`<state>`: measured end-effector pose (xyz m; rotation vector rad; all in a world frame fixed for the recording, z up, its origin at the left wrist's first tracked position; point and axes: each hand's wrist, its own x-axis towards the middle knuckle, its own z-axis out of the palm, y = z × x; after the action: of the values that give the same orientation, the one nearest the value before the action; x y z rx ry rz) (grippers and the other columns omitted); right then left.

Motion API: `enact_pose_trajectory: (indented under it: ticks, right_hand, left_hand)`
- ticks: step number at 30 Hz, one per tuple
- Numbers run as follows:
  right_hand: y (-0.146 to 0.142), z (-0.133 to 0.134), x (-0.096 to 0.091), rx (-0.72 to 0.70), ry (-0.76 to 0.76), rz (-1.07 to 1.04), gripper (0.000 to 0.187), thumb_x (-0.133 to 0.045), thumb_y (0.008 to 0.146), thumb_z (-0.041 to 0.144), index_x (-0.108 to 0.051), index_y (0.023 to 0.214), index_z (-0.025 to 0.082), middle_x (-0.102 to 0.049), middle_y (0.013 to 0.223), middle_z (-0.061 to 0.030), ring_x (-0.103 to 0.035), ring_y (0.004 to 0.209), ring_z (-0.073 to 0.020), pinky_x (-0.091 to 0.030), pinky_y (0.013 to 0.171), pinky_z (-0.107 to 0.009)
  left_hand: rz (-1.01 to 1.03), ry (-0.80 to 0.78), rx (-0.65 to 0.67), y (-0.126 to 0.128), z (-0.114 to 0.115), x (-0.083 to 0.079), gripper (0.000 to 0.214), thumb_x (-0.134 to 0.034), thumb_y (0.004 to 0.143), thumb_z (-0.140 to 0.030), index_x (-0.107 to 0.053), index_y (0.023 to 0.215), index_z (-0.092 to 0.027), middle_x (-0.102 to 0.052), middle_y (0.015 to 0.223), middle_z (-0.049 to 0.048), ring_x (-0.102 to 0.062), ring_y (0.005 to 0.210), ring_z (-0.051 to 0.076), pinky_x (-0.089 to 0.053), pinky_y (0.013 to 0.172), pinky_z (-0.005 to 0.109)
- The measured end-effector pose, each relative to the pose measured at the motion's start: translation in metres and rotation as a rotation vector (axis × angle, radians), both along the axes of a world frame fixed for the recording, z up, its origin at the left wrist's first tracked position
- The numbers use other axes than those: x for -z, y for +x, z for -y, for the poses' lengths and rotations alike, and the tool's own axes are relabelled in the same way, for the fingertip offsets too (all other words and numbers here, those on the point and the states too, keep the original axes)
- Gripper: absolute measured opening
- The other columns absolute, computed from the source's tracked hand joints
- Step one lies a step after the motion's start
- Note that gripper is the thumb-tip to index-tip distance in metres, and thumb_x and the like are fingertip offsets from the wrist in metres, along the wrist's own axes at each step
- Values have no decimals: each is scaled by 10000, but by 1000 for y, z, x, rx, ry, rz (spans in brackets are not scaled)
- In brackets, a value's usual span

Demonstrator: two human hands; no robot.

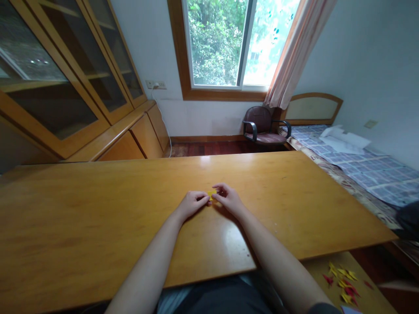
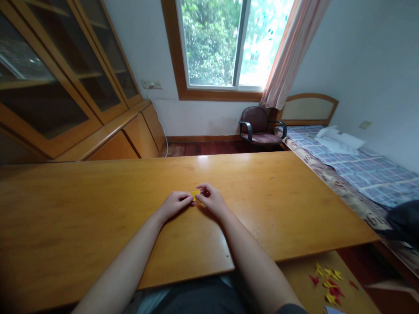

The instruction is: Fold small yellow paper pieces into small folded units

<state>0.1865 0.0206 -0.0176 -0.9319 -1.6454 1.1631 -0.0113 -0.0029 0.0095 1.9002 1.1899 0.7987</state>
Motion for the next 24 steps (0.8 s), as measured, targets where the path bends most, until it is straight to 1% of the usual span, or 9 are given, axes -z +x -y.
enact_pose_trajectory:
  ticks: [8,13,16,24]
  right_hand:
    - [0,-1,2,2,-5,-4,298,-671,790,330,-633,1062,213,-571,846,7,-575,764,-142,-476,720,-267]
    - [0,0,-2,3,-6,3,301,-671,790,335,-633,1059,207,-574,845,5,-574,762,-144,-474,718,-267]
    - [0,1,-2,-2,-4,3,297,-672,791,324,-635,1061,206,-573,845,7,-571,752,-139,-468,710,-262]
    - [0,1,0,-10,-14,-10,326,-685,784,347,-628,1071,204,-584,846,6,-577,739,-137,-472,691,-256]
  left_hand:
    - [-20,26,-9,1,-1,1,311,-510,896,-376,-723,772,-187,-745,800,22,-657,754,172,-467,715,246]
    - [-17,100,-86,1,-2,3,243,-564,865,-367,-710,811,-180,-726,809,23,-637,752,165,-460,721,243]
    - [-12,113,-120,1,-2,3,227,-579,857,-361,-702,818,-174,-717,801,25,-627,735,160,-460,710,244]
    - [-15,96,-106,0,-2,3,263,-555,860,-383,-702,805,-172,-708,787,32,-617,735,167,-461,710,258]
